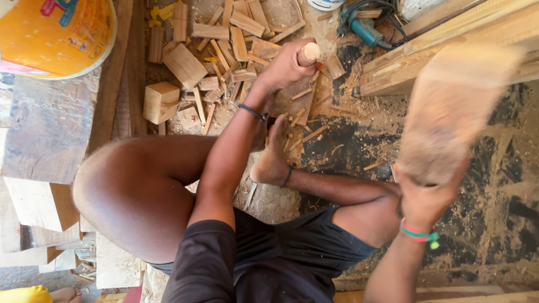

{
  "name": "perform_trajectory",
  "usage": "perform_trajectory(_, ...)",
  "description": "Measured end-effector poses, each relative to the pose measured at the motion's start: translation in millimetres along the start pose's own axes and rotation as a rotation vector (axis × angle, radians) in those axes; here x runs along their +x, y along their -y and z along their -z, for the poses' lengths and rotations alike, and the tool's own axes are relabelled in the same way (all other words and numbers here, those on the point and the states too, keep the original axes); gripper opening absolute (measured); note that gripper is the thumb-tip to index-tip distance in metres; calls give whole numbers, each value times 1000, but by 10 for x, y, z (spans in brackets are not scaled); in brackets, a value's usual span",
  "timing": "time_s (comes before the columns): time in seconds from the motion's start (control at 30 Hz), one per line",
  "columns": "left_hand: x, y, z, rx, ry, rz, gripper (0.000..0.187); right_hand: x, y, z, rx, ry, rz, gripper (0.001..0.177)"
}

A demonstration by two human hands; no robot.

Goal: The person sits on the floor and carves a small cylindrical piece of wood using a chisel and a wooden mallet. They repeatedly strike the chisel to shape the wood, occasionally adjusting its position.

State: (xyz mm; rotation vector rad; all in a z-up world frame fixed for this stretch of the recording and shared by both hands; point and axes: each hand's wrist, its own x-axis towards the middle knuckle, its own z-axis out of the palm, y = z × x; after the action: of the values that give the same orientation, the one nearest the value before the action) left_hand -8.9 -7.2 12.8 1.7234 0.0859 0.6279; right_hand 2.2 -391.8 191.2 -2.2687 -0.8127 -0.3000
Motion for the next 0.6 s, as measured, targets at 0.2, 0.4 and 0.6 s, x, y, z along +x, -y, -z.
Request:
perform_trajectory(0.2,-3,-4,48,-34,-25,-1,32,567,-141,-276,117,-79,258,87)
perform_trajectory(0.4,-133,383,-139,-17,-37,-5,32,677,183,-749,-471,325,116,103)
perform_trajectory(0.6,-369,971,-366,-186,-64,-37,43,598,267,-751,-583,456,62,114)
